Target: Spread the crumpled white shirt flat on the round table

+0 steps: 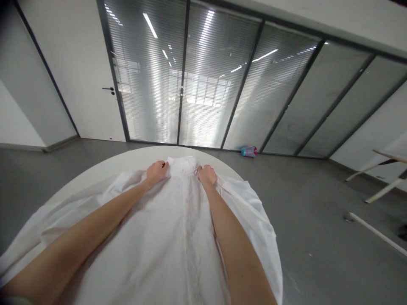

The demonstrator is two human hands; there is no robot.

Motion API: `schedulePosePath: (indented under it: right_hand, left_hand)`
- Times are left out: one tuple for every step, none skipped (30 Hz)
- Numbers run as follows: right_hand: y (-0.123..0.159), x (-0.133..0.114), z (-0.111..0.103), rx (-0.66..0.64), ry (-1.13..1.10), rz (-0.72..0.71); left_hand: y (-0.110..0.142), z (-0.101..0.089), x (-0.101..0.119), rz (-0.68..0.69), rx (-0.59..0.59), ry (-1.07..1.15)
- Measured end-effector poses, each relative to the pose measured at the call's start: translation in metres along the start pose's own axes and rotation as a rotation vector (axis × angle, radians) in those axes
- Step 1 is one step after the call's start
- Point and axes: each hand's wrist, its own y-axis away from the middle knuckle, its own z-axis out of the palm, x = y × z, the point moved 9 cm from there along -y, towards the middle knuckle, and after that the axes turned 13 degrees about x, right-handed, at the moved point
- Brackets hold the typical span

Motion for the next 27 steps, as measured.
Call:
schedulePosePath:
  right_hand:
    - [0.001,0.000,-0.001,0.015,0.030,0.008]
    - [0.002,0.001,-0.001,0.030,0.053,0.022]
    - [0.003,0.002,-0.002,0.044,0.068,0.034]
    - [0.005,0.002,-0.002,0.051,0.078,0.039]
    - [0.007,0.002,-0.002,0.055,0.081,0.041]
    - [0.008,0.003,-0.003,0.056,0.079,0.047]
    - [0.010,0.003,-0.004,0.066,0.076,0.050]
    - [0.012,0.001,-0.007,0.095,0.072,0.037]
    - [0.015,-0.004,-0.011,0.139,0.068,-0.008]
    - [0.018,-0.013,-0.015,0.190,0.067,-0.094]
    - [0.023,-0.025,-0.017,0.231,0.071,-0.220]
    - [0.030,-0.039,-0.015,0.252,0.084,-0.371]
    - [0.038,-0.051,-0.009,0.243,0.106,-0.516]
    - [0.045,-0.059,0.001,0.197,0.138,-0.623]
    - [0.049,-0.062,0.012,0.130,0.176,-0.683]
    - [0.050,-0.062,0.024,0.059,0.213,-0.699]
    - [0.049,-0.059,0.034,-0.011,0.244,-0.688]
    - [0.046,-0.056,0.043,-0.070,0.265,-0.665]
    - [0.044,-0.053,0.050,-0.118,0.276,-0.644]
    - [0.042,-0.050,0.055,-0.153,0.277,-0.629]
    - [0.039,-0.049,0.058,-0.178,0.266,-0.615]
    - [0.036,-0.048,0.060,-0.195,0.236,-0.600]
    - [0.033,-0.048,0.059,-0.209,0.174,-0.580]
    - [0.030,-0.048,0.056,-0.218,0.092,-0.554]
    - [0.027,-0.048,0.051,-0.220,0.009,-0.530]
    - [0.023,-0.047,0.043,-0.211,-0.079,-0.505]
    - [0.019,-0.045,0.030,-0.188,-0.170,-0.479]
  left_hand:
    - [-0.001,0.001,0.000,0.002,-0.008,-0.002]
    - [-0.001,0.002,0.001,0.007,-0.014,-0.004]
    - [-0.002,0.002,0.002,0.016,-0.016,-0.008]
    - [-0.004,0.002,0.004,0.029,-0.011,-0.016]
    - [-0.006,0.002,0.007,0.046,-0.002,-0.027]
    - [-0.008,0.002,0.010,0.063,0.009,-0.041]
    - [-0.010,0.002,0.013,0.076,0.021,-0.054]
    - [-0.012,0.003,0.016,0.085,0.032,-0.065]
    - [-0.013,0.004,0.018,0.088,0.039,-0.072]
    - [-0.014,0.006,0.019,0.086,0.043,-0.075]
    - [-0.015,0.009,0.020,0.080,0.046,-0.077]
    - [-0.015,0.012,0.019,0.072,0.047,-0.078]
    - [-0.014,0.016,0.018,0.063,0.049,-0.079]
    - [-0.014,0.019,0.016,0.052,0.049,-0.081]
    - [-0.013,0.021,0.014,0.040,0.049,-0.084]
    - [-0.012,0.023,0.012,0.027,0.048,-0.086]
    - [-0.011,0.024,0.009,0.017,0.046,-0.087]
    - [-0.009,0.023,0.008,0.009,0.044,-0.088]
    - [-0.008,0.022,0.007,0.004,0.044,-0.088]
    - [-0.006,0.018,0.008,0.009,0.060,-0.088]
    - [-0.004,0.012,0.013,0.036,0.098,-0.084]
    - [-0.001,0.004,0.021,0.087,0.153,-0.071]
    - [0.004,-0.004,0.033,0.162,0.216,-0.045]
    - [0.011,-0.012,0.049,0.261,0.271,-0.005]
    - [0.020,-0.018,0.068,0.376,0.300,0.047]
    - [0.031,-0.019,0.088,0.492,0.292,0.102]
    - [0.043,-0.017,0.107,0.589,0.246,0.152]
